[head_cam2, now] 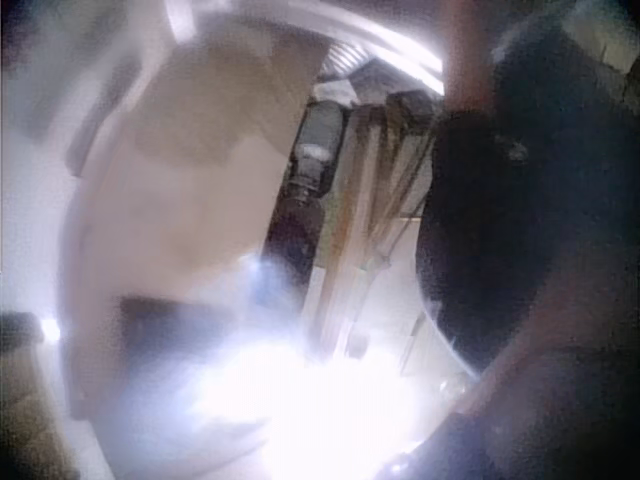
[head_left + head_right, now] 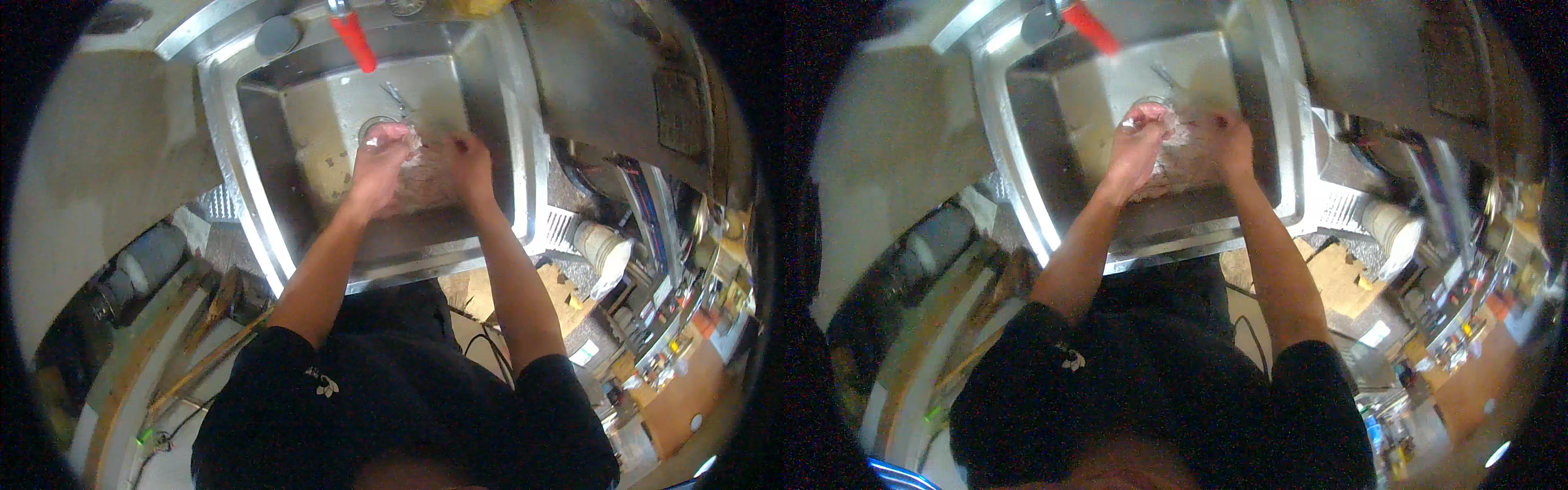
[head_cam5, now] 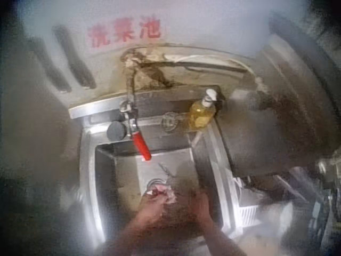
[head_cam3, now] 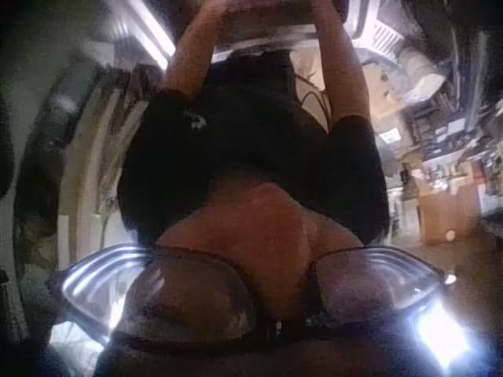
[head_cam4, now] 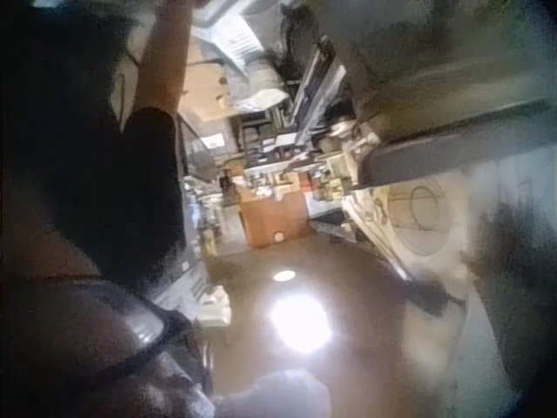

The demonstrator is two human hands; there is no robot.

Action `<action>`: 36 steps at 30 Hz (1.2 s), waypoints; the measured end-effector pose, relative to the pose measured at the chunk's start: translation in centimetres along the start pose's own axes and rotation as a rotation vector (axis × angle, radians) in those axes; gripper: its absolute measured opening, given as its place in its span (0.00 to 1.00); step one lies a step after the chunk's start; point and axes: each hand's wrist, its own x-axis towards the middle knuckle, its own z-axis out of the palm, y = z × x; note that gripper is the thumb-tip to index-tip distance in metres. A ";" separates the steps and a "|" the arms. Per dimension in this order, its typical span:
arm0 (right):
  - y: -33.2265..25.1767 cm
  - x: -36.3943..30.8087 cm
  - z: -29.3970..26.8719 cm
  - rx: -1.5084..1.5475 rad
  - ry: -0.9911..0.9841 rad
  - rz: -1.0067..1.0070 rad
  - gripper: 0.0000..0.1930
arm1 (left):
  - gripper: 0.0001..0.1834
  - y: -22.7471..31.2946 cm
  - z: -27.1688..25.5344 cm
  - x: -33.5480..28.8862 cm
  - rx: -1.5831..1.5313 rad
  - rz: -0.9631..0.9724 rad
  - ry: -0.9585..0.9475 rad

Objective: The person washes a large quantity of pale, raw meat in a stainless steel sink under running water. They repeatedly lift, rinse, and squeeze the meat, then transfer portions into a metal bowl on the counter.

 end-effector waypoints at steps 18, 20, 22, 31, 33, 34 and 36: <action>-2.4 -3.0 -0.9 0.890 -0.410 0.300 0.04 | 0.24 0.1 1.3 -3.0 0.297 0.195 -0.205; -1.9 -2.6 -0.8 0.909 -0.407 0.326 0.04 | 0.21 -0.4 1.3 -3.0 0.264 0.199 -0.217; -1.3 -1.9 -0.5 0.897 -0.390 0.354 0.04 | 0.20 -1.2 1.0 -2.9 0.172 0.192 -0.190; -1.1 -3.0 -2.2 0.983 -0.359 0.142 0.10 | 0.13 -3.0 0.5 -3.6 -0.095 0.000 0.028; -1.5 -3.4 -2.7 0.888 -0.331 0.167 0.10 | 0.15 -2.5 1.6 -3.4 0.115 0.050 -0.022; -1.8 -3.6 -2.9 0.854 -0.323 0.178 0.10 | 0.15 -2.1 2.0 -3.2 0.167 0.048 -0.078; -2.3 -3.8 -3.4 0.752 -0.326 0.146 0.10 | 0.16 -1.3 2.7 -2.3 0.267 0.067 -0.193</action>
